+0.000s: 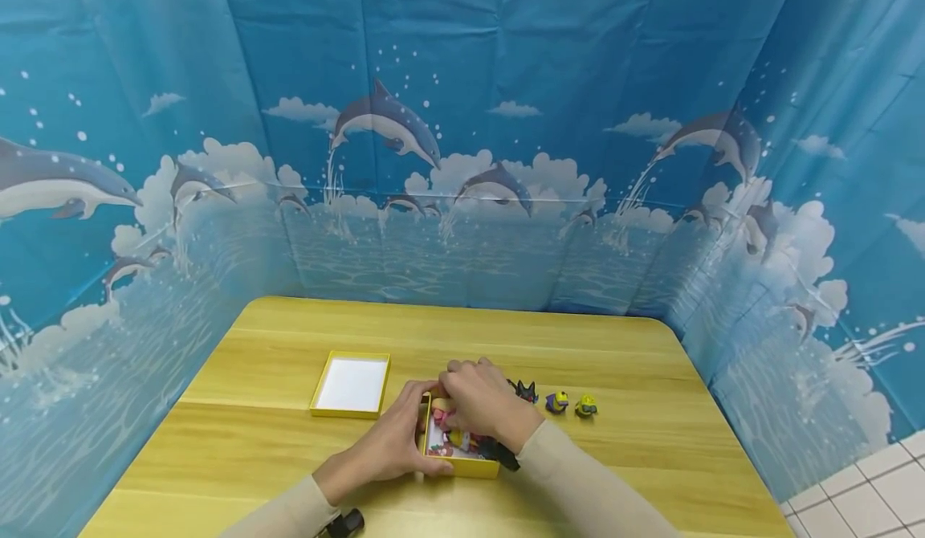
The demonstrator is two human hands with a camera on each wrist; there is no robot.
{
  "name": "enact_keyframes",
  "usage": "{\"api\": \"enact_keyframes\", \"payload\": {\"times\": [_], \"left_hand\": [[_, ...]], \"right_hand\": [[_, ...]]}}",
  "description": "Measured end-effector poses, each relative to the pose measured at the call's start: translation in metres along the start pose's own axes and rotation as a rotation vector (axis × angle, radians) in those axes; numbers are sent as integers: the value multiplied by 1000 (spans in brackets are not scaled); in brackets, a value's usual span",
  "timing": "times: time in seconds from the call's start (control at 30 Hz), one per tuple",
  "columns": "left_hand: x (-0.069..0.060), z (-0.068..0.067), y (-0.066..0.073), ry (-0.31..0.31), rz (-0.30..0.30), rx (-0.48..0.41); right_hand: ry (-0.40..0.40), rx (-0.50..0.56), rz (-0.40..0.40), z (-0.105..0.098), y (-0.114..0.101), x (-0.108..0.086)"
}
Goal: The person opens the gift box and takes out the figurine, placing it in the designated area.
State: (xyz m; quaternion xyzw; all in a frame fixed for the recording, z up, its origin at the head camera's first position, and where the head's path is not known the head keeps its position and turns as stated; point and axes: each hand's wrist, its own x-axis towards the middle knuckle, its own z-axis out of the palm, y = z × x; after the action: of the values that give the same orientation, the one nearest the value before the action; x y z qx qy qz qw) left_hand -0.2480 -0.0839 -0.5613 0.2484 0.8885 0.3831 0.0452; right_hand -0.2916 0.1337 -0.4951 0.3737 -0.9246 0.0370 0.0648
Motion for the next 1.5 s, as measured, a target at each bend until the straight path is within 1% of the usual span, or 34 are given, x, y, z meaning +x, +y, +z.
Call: {"api": "enact_keyframes", "payload": {"times": [0.1, 0.3, 0.6, 0.73, 0.83, 0.97, 1.23, 1.5], "left_hand": [[-1, 0, 0, -10, -6, -4], [-1, -1, 1, -10, -4, 4], [0, -1, 1, -9, -2, 3], [-1, -2, 2, -11, -10, 1], [-1, -2, 3, -9, -12, 2], [-1, -1, 4, -5, -15, 9], [-1, -3, 4, -9, -21, 3], [0, -4, 2, -12, -15, 14]], "right_hand": [[-11, -6, -1, 0, -2, 0], [-12, -26, 4, 0, -3, 0], [-12, -11, 7, -1, -3, 0], [-15, 5, 15, -1, -2, -1], [-9, 18, 8, -1, -1, -3], [-7, 60, 1, -2, 2, -4], [-31, 207, 30, -5, 7, -6], [-16, 279, 42, -9, 8, -9]]}}
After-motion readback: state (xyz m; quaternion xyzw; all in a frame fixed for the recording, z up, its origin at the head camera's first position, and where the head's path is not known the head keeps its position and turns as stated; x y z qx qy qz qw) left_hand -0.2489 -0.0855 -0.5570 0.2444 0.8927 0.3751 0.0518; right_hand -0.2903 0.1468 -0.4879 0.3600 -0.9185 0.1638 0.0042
